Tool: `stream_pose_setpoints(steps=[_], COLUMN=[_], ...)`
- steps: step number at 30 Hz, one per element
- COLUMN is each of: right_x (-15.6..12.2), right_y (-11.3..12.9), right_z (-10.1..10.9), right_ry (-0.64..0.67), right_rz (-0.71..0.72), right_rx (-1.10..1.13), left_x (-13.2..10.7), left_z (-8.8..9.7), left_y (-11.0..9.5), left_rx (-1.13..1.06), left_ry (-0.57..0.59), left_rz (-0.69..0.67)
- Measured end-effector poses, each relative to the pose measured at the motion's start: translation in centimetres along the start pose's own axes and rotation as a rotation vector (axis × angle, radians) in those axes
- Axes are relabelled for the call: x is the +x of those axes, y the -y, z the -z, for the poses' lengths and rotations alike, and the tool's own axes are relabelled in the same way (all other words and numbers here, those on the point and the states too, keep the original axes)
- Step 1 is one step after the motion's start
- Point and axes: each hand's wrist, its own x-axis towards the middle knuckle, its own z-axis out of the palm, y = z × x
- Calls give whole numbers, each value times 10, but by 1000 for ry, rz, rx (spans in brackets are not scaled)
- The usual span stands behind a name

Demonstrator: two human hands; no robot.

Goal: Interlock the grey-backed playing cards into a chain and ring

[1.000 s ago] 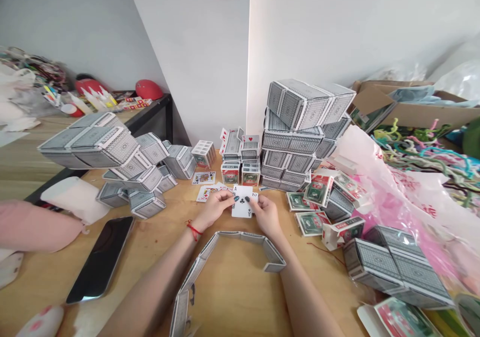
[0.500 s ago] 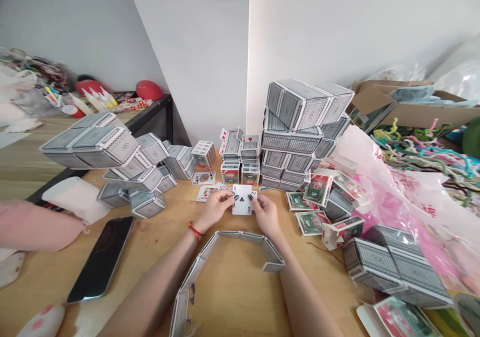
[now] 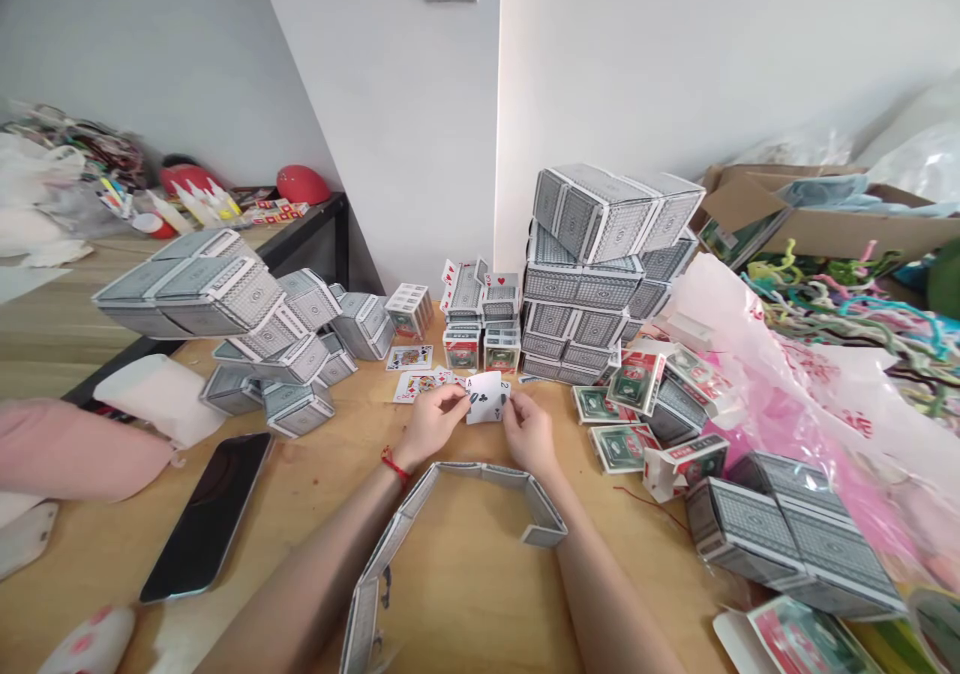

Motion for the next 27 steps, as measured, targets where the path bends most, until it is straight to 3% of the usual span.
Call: stream_pose_setpoints(steps=[9, 16, 21, 27], right_x=[-10, -11, -11, -12], right_y=[10, 11, 9, 8], right_z=[-4, -4, -5, -7], right_ry=[-180, -183, -185, -288], right_rz=[74, 105, 93, 76], right_rx=[-336, -345, -415, -459], left_x=[-1, 1, 2, 1], left_z=[0, -3, -2, 0], left_y=[-7, 0, -1, -9], left_rx=[-13, -56, -21, -1], left_ry=[55, -2, 36, 74], left_rz=[4, 40, 16, -10])
